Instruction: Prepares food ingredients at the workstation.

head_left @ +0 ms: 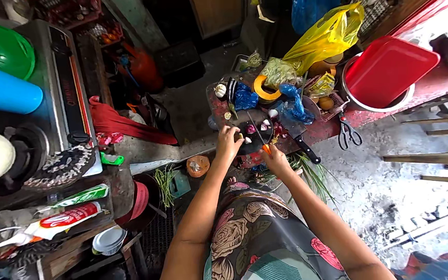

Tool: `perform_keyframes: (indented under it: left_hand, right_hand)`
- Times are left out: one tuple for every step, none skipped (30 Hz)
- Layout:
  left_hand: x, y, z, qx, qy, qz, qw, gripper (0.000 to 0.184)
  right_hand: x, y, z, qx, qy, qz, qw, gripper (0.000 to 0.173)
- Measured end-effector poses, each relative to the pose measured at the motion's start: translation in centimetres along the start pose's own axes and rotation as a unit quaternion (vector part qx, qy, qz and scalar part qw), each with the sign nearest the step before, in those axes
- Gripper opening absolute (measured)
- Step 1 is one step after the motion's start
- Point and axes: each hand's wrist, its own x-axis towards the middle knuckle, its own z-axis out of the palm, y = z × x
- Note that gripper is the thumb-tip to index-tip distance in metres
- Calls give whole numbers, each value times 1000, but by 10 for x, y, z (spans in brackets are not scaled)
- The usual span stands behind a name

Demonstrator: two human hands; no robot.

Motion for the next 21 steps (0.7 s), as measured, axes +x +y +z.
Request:
perform_keyframes:
  left_hand:
    - [-1, 5, 3, -8, 22, 28, 999, 29]
    - [0, 9, 7, -7, 34, 58, 998, 21]
    - [1, 13, 11, 1, 29, 80, 996, 15]
    - [3, 18, 13, 19, 13, 91, 996, 14]
    - [4, 24, 15, 46, -9, 94, 994, 20]
    - [6, 29, 17, 79, -33, 92, 992, 29]
    - [7, 33, 19, 115, -56, 87, 988, 35]
    - [10, 35, 22, 142, -72, 83, 984, 37]
    - [15, 35, 26, 162, -82, 81, 980, 37]
    - [19, 35, 29, 170, -89, 80, 978, 35]
    - [25, 36, 30, 173, -93, 80, 977, 33]
    - [30, 37, 32, 176, -98, 76, 977, 31]
    - [37, 37, 34, 171, -101, 73, 977, 30]
    - [43, 38, 35, 159, -104, 69, 979, 29]
    - [49, 38, 36, 143, -102, 66, 982, 28]
    - [54, 38, 38, 125, -96, 64, 985, 28]
    - [58, 37, 39, 111, -88, 62, 988, 27]
    - [62, 37, 41, 97, -83, 60, 990, 27]
    - [63, 37, 41, 80, -82, 59, 992, 27]
    - [64, 37, 40, 60, -84, 59, 993, 28]
    - [63, 36, 37, 38, -85, 61, 994, 30]
  right_hand:
    - [3, -1, -3, -2, 8, 7, 1000, 49]
    - [5, -2, -5, -5, 18, 8, 1000, 48]
    - [6, -2, -8, -10, 27, 5, 1000, 48]
    - [6, -2, -11, -14, 35, 0, 999, 47]
    - [5, -2, -13, -13, 42, -3, 999, 48]
    - [4, -2, -15, -7, 46, 0, 999, 48]
    - [2, -1, -16, 1, 51, 4, 999, 47]
    - [-1, 2, -16, 9, 54, 7, 998, 46]
    - [-2, 6, -16, 14, 55, 12, 998, 46]
    - [-4, 10, -14, 18, 55, 15, 998, 46]
    - [-5, 14, -13, 22, 55, 19, 998, 46]
    - [-7, 17, -12, 23, 57, 23, 998, 46]
    - [-8, 20, -11, 24, 59, 26, 998, 46]
    - [-9, 23, -10, 27, 64, 32, 997, 46]
    - [-9, 24, -11, 31, 71, 39, 996, 46]
    - [-9, 25, -12, 33, 78, 49, 995, 45]
    - [-8, 25, -14, 34, 82, 59, 994, 45]
    - [-7, 26, -15, 30, 80, 69, 994, 45]
    - [-5, 26, -16, 23, 70, 76, 994, 46]
    - [-3, 27, -18, 12, 57, 78, 995, 46]
    - [-1, 27, -18, 2, 47, 76, 996, 46]
